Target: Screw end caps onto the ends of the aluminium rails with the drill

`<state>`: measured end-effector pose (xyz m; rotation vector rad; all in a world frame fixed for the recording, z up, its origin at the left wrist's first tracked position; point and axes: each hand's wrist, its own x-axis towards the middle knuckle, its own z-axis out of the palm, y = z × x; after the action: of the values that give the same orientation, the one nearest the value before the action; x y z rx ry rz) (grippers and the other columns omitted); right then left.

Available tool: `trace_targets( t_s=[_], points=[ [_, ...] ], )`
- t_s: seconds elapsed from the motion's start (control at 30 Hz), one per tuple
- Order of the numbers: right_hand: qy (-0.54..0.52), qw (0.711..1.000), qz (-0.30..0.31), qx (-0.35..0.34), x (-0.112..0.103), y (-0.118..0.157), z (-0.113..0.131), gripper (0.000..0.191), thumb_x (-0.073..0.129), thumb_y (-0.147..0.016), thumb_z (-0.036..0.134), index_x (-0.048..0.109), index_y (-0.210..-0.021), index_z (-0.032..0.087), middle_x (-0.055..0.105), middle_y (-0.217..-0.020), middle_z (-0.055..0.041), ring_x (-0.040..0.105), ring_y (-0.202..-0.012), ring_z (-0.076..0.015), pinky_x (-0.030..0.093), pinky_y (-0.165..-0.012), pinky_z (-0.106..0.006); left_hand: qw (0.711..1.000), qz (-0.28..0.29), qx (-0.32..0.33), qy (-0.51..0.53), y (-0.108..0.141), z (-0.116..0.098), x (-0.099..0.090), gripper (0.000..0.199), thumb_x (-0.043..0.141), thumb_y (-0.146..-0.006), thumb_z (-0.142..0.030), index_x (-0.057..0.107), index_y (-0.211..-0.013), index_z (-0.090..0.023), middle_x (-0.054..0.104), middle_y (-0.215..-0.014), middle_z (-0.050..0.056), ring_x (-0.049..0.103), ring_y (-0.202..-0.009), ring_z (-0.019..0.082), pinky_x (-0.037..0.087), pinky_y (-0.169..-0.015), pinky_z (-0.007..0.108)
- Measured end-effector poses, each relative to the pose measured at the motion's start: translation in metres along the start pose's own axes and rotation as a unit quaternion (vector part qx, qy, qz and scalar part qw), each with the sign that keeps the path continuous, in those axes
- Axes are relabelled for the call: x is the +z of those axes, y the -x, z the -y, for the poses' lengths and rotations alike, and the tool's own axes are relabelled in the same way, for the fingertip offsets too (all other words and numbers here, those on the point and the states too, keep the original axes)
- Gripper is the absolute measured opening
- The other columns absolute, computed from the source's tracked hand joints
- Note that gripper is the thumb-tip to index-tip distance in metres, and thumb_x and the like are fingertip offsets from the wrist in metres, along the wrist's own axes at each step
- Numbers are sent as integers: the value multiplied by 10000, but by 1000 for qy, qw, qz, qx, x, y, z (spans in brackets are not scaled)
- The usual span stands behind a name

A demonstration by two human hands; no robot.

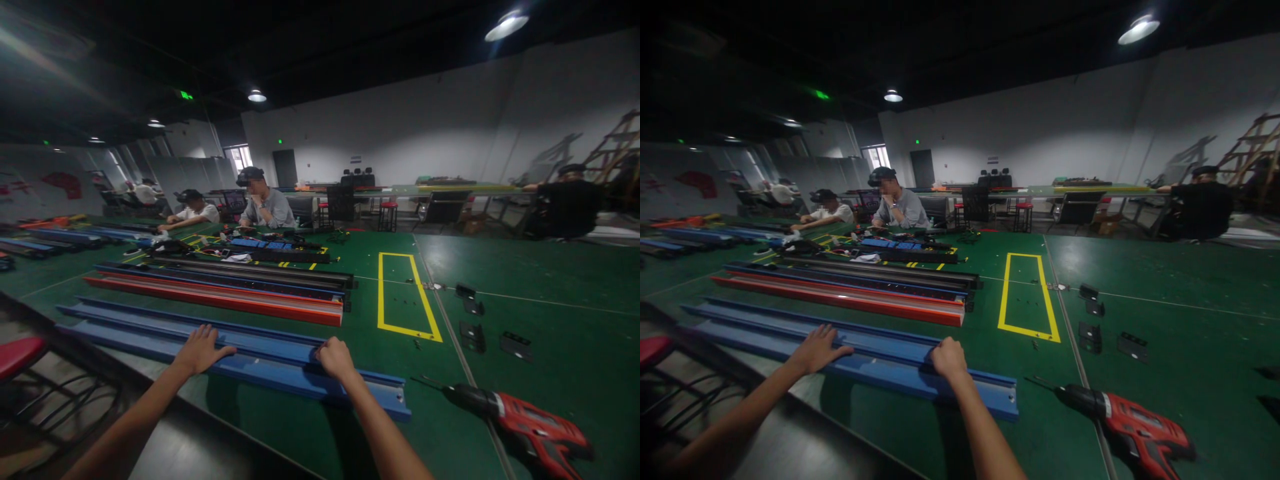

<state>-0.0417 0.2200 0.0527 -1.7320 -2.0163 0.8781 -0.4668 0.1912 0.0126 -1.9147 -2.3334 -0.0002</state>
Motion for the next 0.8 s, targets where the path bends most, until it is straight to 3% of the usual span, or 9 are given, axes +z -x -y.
trace_targets(
  t_s=[0.1,0.23,0.37,0.47,0.6,0.7,0.8],
  points=[
    [-37,999,15,0,-3,-1,-4,195,647,-829,173,839,-862,175,832,-910,-128,788,-897,-232,486,-705,-215,1000,-8,-4,17,1,0,1,873,524,-736,-873,725,-1105,-107,611,-1387,300,479,-1396,486,397,-1129,560],
    [-83,996,22,-8,-12,-1,-14,257,575,-873,149,829,-900,171,836,-872,-71,776,-827,-177,475,-677,-190,999,-15,24,36,3,-2,-3,766,519,-755,-863,718,-952,-149,705,-1143,249,595,-1243,446,452,-1063,507],
    [-102,995,-14,-11,-31,-8,-31,300,516,-957,197,807,-1005,146,835,-907,-72,766,-849,-177,484,-704,-202,999,-11,35,33,4,-4,-10,708,517,-778,-848,702,-915,-179,732,-1048,205,634,-1152,421,459,-1031,493],
    [-95,994,-53,-10,-48,-21,-46,317,486,-972,153,789,-1061,126,828,-988,-102,759,-947,-194,491,-776,-219,999,6,41,24,4,-5,-14,731,510,-790,-836,713,-948,-152,737,-1059,224,643,-1130,438,448,-1025,518],
    [-76,994,-80,-23,-61,-39,-60,356,474,-964,97,755,-1179,123,795,-1162,-121,732,-1089,-213,492,-894,-242,998,22,59,20,4,-6,-19,794,503,-813,-814,697,-1167,-129,716,-1218,240,623,-1192,458,386,-1075,598],
    [-62,994,-81,-49,-64,-49,-61,344,493,-997,151,744,-1233,144,762,-1262,-116,700,-1172,-221,472,-975,-258,989,-15,130,63,1,-9,-26,691,456,-913,-723,657,-1281,-173,687,-1319,181,601,-1263,382,383,-1117,515],
    [-48,994,-70,-69,-63,-59,-56,341,508,-1014,185,734,-1270,171,764,-1261,-105,709,-1149,-221,473,-968,-259,981,-36,171,88,-15,-17,-35,575,399,-992,-624,652,-1278,-195,705,-1258,141,627,-1207,323,432,-1079,439]
  ],
)
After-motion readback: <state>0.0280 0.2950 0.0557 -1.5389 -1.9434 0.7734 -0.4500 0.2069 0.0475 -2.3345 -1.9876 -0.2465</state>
